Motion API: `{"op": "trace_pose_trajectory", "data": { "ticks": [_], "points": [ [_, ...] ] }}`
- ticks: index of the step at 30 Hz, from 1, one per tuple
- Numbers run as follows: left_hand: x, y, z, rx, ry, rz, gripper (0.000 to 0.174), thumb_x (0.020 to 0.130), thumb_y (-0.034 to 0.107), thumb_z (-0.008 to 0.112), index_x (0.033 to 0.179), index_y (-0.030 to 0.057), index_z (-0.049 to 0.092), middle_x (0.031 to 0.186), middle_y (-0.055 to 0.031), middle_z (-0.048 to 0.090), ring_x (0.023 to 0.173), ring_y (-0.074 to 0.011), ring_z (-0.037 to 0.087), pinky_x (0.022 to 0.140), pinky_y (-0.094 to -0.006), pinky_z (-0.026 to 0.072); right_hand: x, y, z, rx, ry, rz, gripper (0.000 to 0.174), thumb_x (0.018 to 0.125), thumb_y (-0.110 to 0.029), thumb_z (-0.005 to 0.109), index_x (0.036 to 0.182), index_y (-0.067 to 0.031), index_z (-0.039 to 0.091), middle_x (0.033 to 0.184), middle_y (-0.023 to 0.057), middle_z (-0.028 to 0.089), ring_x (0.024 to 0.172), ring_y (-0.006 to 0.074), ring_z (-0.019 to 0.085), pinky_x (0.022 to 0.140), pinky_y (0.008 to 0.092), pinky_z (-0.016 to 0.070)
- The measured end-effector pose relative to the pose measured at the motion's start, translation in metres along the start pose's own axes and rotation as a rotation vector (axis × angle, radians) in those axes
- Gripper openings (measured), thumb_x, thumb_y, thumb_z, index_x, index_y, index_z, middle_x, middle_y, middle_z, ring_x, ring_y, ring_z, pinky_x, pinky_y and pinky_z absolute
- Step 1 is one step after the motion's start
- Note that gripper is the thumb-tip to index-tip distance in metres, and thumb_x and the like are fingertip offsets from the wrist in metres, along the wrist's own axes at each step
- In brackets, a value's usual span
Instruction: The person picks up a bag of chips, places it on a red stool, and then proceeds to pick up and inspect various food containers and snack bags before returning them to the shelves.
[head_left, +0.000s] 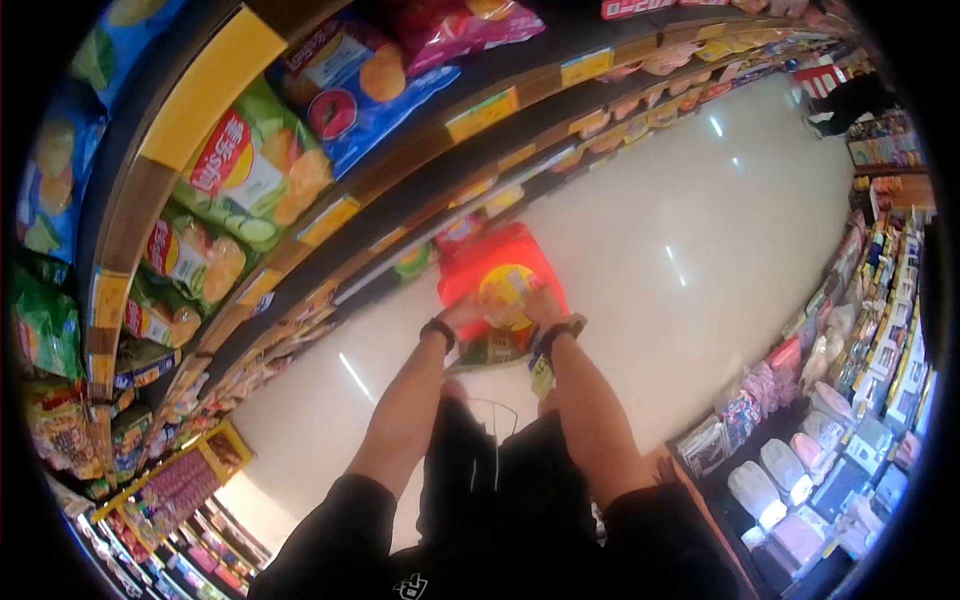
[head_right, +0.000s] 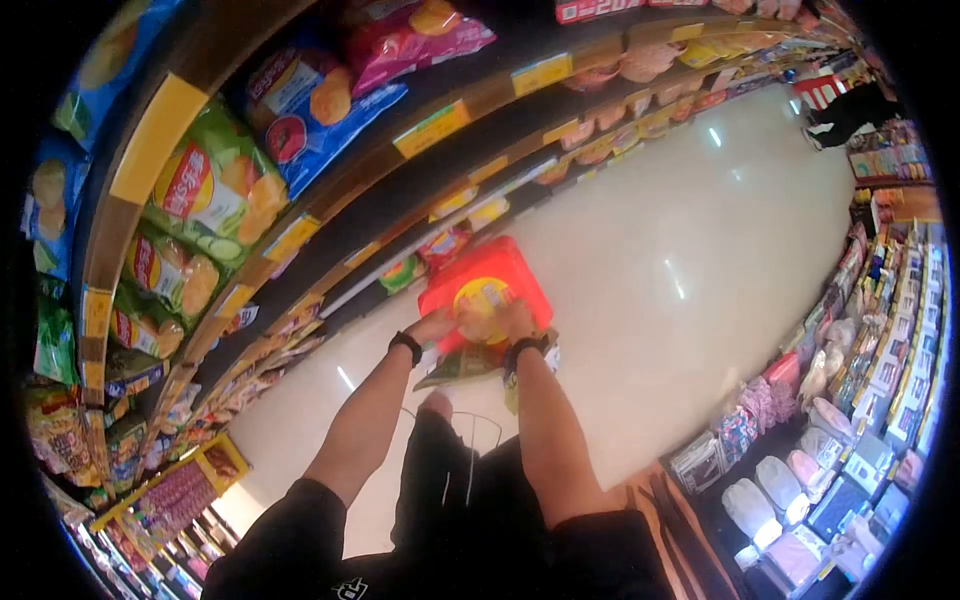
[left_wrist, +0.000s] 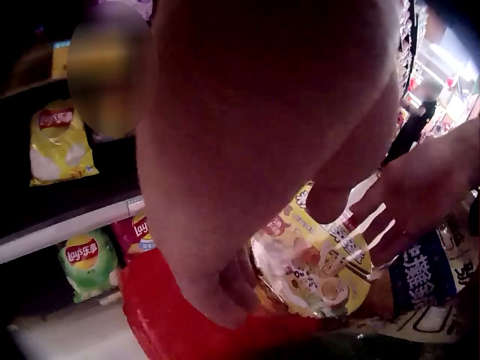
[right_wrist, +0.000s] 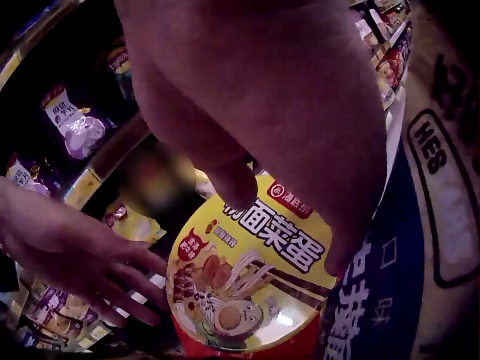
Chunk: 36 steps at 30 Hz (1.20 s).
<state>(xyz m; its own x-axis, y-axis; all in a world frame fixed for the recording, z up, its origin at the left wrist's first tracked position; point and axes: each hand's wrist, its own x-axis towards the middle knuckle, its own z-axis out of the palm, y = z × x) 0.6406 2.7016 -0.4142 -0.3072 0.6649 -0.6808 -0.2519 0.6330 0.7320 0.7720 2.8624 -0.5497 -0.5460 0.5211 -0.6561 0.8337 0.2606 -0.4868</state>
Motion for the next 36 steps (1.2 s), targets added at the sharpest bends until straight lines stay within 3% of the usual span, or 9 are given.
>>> {"op": "trace_pose_trajectory", "data": {
  "ticks": [6,12,14,15,18,22,26,29,36],
  "points": [
    [0.005,0.007,-0.013,-0.013,0.002,-0.156,0.060,0.084,0.055,0.066,0.118,0.0063,0.057,0.101,-0.0067,0.061,0.094,-0.0144,0.057,0.079,-0.0300,0.0457,-0.023,-0.039,-0.039,0.034,0.201,-0.094,0.033,0.088,-0.022,0.056,0.112,0.0000,0.055,0.104,0.0281,0.061,0.096,0.0433,0.061,0.080,0.0472,0.0497],
    [-0.009,0.020,-0.007,-0.012,0.267,0.277,0.061,0.086,0.028,0.072,0.133,0.0056,0.041,0.123,-0.0101,0.055,0.109,-0.0179,0.054,0.092,-0.0329,0.0463,-0.060,-0.082,-0.096,0.234,0.563,-0.360,0.028,0.091,-0.021,0.056,0.110,-0.0008,0.058,0.093,0.0221,0.062,0.083,0.0378,0.060,0.078,0.0430,0.0482],
    [-0.031,0.040,-0.001,0.033,0.300,0.399,0.057,0.088,0.022,0.071,0.133,0.0049,0.039,0.124,-0.0102,0.054,0.109,-0.0175,0.054,0.093,-0.0323,0.0463,-0.078,-0.097,-0.123,0.369,0.499,-0.437,0.028,0.093,-0.021,0.057,0.111,0.0000,0.058,0.092,0.0195,0.062,0.082,0.0312,0.060,0.077,0.0388,0.0482],
    [-0.065,0.082,0.010,-0.159,0.279,0.257,0.060,0.088,0.012,0.068,0.136,0.0042,0.033,0.129,-0.0103,0.052,0.113,-0.0182,0.054,0.094,-0.0317,0.0461,-0.088,-0.102,-0.136,0.437,0.465,-0.474,0.028,0.094,-0.021,0.057,0.111,0.0004,0.058,0.091,0.0182,0.062,0.081,0.0279,0.059,0.077,0.0368,0.0481],
    [-0.074,0.069,0.021,-0.242,0.253,0.413,0.068,0.088,0.009,0.068,0.143,0.0060,0.027,0.133,-0.0113,0.049,0.117,-0.0194,0.053,0.095,-0.0326,0.0462,-0.122,-0.115,-0.171,0.608,0.361,-0.462,0.033,0.095,-0.024,0.055,0.115,0.0017,0.058,0.108,0.0223,0.061,0.100,0.0367,0.060,0.090,0.0427,0.0456],
    [-0.153,0.142,0.074,-0.337,0.409,0.554,0.073,0.087,0.005,0.065,0.146,0.0060,0.023,0.136,-0.0140,0.047,0.123,-0.0238,0.051,0.100,-0.0371,0.0439,-0.179,-0.113,-0.218,0.793,0.266,-0.643,0.025,0.097,-0.019,0.055,0.108,0.0026,0.062,0.099,0.0076,0.064,0.091,0.0145,0.059,0.080,0.0290,0.0477],
    [-0.206,0.165,0.131,-0.343,0.524,0.584,0.070,0.087,0.005,0.065,0.145,0.0045,0.026,0.136,-0.0133,0.047,0.126,-0.0236,0.048,0.105,-0.0382,0.0399,-0.222,-0.070,-0.250,1.069,-0.033,-0.684,0.032,0.089,-0.003,0.047,0.117,0.0025,0.061,0.111,0.0085,0.060,0.106,0.0152,0.054,0.092,0.0279,0.0430],
    [-0.243,0.189,0.181,-0.346,0.575,0.559,0.062,0.087,0.000,0.064,0.140,0.0029,0.032,0.129,-0.0126,0.052,0.117,-0.0204,0.053,0.095,-0.0352,0.0479,-0.268,-0.046,-0.304,0.837,-0.056,-0.850,0.050,0.075,0.005,0.042,0.121,-0.0006,0.061,0.116,0.0132,0.056,0.117,0.0239,0.050,0.103,0.0318,0.0360],
    [-0.251,0.174,0.264,-0.361,0.516,0.553,0.056,0.087,0.006,0.067,0.135,0.0009,0.039,0.126,-0.0114,0.054,0.116,-0.0189,0.052,0.100,-0.0343,0.0423,-0.336,0.019,-0.370,0.672,-0.191,-1.038,0.061,0.085,-0.016,0.054,0.144,-0.0077,0.042,0.145,0.0176,0.034,0.138,0.0317,0.029,0.114,0.0423,0.0218]
  ]
}}
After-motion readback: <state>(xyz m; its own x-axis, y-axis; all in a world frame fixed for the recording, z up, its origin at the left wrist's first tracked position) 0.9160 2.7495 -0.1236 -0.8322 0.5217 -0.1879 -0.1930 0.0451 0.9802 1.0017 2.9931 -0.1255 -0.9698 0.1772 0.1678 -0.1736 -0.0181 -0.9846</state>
